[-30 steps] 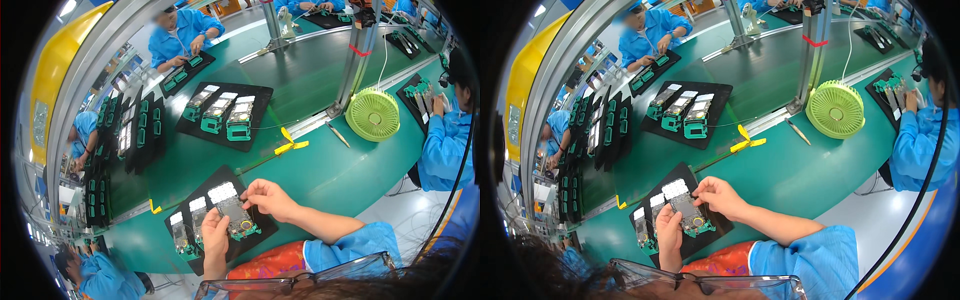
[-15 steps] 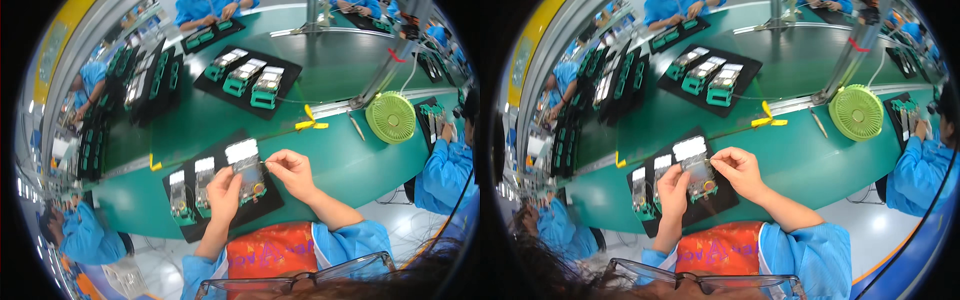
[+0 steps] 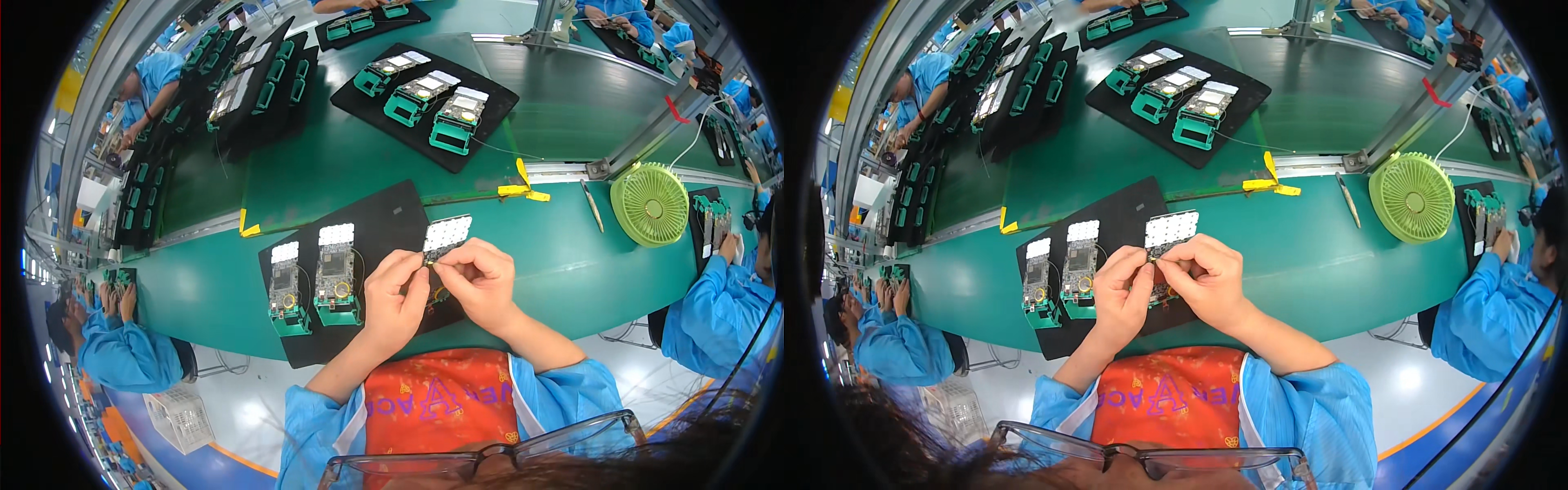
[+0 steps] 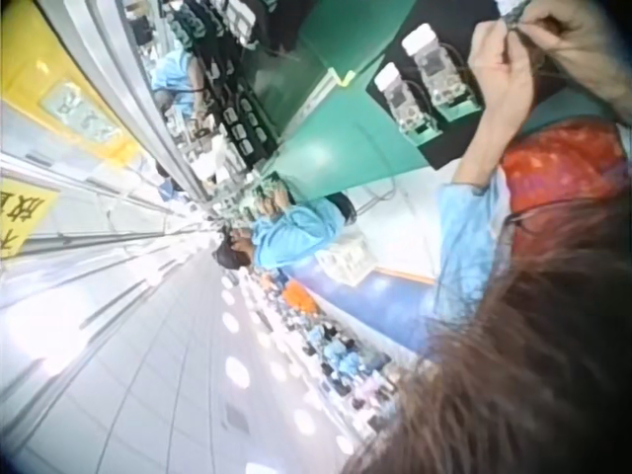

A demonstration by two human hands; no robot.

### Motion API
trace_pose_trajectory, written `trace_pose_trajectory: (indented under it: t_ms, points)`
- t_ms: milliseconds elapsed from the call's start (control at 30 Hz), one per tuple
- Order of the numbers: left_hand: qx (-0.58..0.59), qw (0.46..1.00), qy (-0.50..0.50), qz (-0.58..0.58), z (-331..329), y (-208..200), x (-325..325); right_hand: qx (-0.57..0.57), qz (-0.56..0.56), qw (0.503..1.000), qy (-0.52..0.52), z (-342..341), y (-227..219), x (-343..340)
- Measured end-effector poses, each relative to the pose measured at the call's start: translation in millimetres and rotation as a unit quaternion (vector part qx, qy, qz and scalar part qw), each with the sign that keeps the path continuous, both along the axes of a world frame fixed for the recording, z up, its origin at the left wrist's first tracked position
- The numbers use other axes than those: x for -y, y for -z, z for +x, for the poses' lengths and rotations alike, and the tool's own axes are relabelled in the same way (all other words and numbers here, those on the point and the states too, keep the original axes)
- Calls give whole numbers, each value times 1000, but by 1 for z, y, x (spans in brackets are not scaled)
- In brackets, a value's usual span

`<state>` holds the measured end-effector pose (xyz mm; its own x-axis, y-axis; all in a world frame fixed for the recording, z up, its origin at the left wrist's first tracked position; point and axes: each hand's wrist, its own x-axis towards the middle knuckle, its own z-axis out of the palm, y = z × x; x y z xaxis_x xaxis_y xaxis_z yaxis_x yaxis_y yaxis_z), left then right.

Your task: Assembling electronic components on an assembly line.

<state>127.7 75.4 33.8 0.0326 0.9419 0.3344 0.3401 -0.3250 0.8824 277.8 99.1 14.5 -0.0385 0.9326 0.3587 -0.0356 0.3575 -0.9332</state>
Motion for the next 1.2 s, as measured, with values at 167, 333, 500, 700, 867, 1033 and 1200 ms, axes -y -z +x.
trace_pose_trajectory:
  t_ms: [167,333,500,700,867,1033,1200]
  points:
    - [-2,1000,6,-4,2,-3,1,4,-7,1000,-1,1,-1,1]
    - [-10,1000,5,-13,1,-5,1,20,4,1000,1,0,-1,0]
    - [-17,1000,2,3,1,-5,-2,66,52,996,23,2,-7,-1]
    - [-26,1000,-12,12,3,-10,-3,81,98,991,28,2,-4,-4]
    - [-53,997,-34,48,10,-15,0,53,25,998,-10,7,-6,2]
    - [-71,993,-37,89,10,-13,5,21,13,999,-43,8,-4,5]
    - [-83,990,-36,109,10,-12,7,6,-1,998,-58,11,-7,5]
